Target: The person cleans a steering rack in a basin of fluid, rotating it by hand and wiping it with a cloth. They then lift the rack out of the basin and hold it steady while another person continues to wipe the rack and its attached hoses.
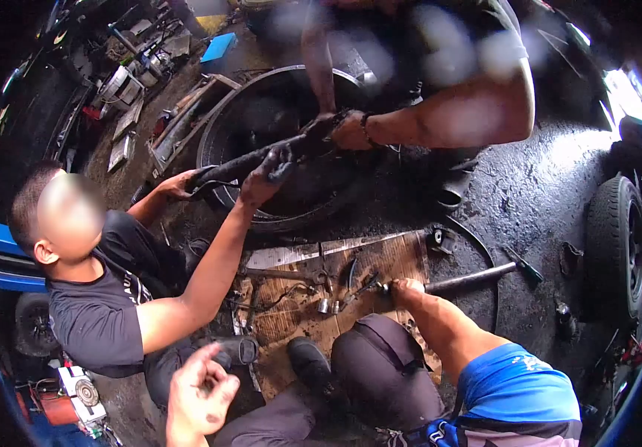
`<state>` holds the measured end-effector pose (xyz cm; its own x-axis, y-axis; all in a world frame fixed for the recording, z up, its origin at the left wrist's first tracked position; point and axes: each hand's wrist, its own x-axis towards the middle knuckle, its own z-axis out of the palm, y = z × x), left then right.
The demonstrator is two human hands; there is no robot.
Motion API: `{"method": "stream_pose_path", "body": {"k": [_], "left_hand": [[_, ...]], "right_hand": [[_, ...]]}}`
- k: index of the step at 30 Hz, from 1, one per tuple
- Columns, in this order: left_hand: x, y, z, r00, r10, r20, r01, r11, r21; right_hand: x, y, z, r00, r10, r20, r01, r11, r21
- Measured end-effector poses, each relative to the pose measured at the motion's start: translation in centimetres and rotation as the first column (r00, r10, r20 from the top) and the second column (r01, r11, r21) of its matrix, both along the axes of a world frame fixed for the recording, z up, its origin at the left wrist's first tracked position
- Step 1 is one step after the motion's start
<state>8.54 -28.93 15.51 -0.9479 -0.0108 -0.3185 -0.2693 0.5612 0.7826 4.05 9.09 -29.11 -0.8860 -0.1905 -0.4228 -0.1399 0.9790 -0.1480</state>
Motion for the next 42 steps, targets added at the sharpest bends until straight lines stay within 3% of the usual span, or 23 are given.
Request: {"method": "stream_pose_path", "body": {"k": [1,4,6,7,8,15,17,20,21,23,27,29,32,38,40,41,42], "left_hand": [[0.1,-0.1,-0.4,0.999,-0.048,-0.019,0.048,0.999,-0.021],[1.3,0.0,-0.9,0.997,0.057,-0.049,-0.057,0.998,0.013],[0.7,0.6,-0.4,0.992,-0.064,-0.104,0.033,0.960,-0.277],[0.8,0.3,-0.7,0.993,-0.056,-0.105,0.025,0.962,-0.273],[0.9,-0.1,-1.0,0.987,-0.050,-0.153,0.013,0.972,-0.236],[0.8,-0.3,-0.8,0.977,-0.105,-0.183,0.051,0.960,-0.276],[1.0,-0.8,-1.0,0.974,-0.115,-0.195,0.056,0.957,-0.285],[1.1,-1.3,-1.0,0.938,-0.256,-0.233,0.169,0.927,-0.334],[1.1,-0.9,-0.7,0.956,-0.203,-0.211,0.126,0.936,-0.330],[1.1,-0.5,-0.4,0.970,-0.147,-0.193,0.080,0.944,-0.320],[1.3,-0.7,-0.4,0.972,-0.143,-0.186,0.076,0.942,-0.328],[1.6,-0.9,-0.4,0.967,-0.158,-0.198,0.087,0.941,-0.326],[1.8,-1.4,-0.5,0.973,-0.152,-0.176,0.089,0.942,-0.323],[2.0,-2.2,-2.1,0.973,-0.121,-0.197,0.064,0.961,-0.271],[0.4,-0.9,-2.2,0.995,0.097,0.034,-0.094,0.993,-0.064],[-0.8,-0.4,-2.6,0.997,0.056,0.061,-0.047,0.989,-0.143],[-2.6,-0.2,-3.3,0.997,0.055,0.059,-0.046,0.989,-0.142]], "right_hand": [[0.1,-0.1,0.1,1.000,0.004,-0.007,-0.004,1.000,0.003],[-0.5,0.1,0.2,0.998,0.025,-0.055,-0.024,1.000,0.009],[-1.9,0.3,1.0,0.966,-0.038,0.256,0.045,0.999,-0.019],[-2.0,0.2,1.4,0.911,-0.065,0.408,0.082,0.996,-0.024],[-1.4,-0.4,2.1,0.956,-0.099,0.275,0.087,0.995,0.056],[-2.2,-1.0,5.4,0.927,-0.020,0.373,0.006,0.999,0.039],[-2.1,-1.1,4.6,0.924,-0.121,0.363,0.099,0.992,0.078],[-2.1,-0.4,4.3,0.922,-0.074,0.379,0.110,0.991,-0.073],[-1.9,-0.4,3.5,0.923,-0.072,0.378,0.108,0.991,-0.074],[-1.4,-0.6,0.8,0.957,-0.077,0.279,0.055,0.995,0.087],[-1.5,-0.4,2.3,0.948,-0.105,0.299,0.097,0.994,0.043],[-1.6,-0.4,1.5,0.955,0.015,0.295,-0.028,0.999,0.038],[-1.1,0.1,0.6,0.960,0.056,0.273,-0.067,0.997,0.029],[-0.2,0.7,-2.1,0.994,0.084,0.077,-0.084,0.996,0.001],[0.5,0.9,-4.2,0.990,0.095,-0.108,-0.092,0.995,0.028],[0.7,0.4,-3.3,0.970,0.101,-0.220,-0.094,0.995,0.044],[0.1,0.6,-2.4,0.995,0.045,-0.087,-0.044,0.999,0.009]]}}
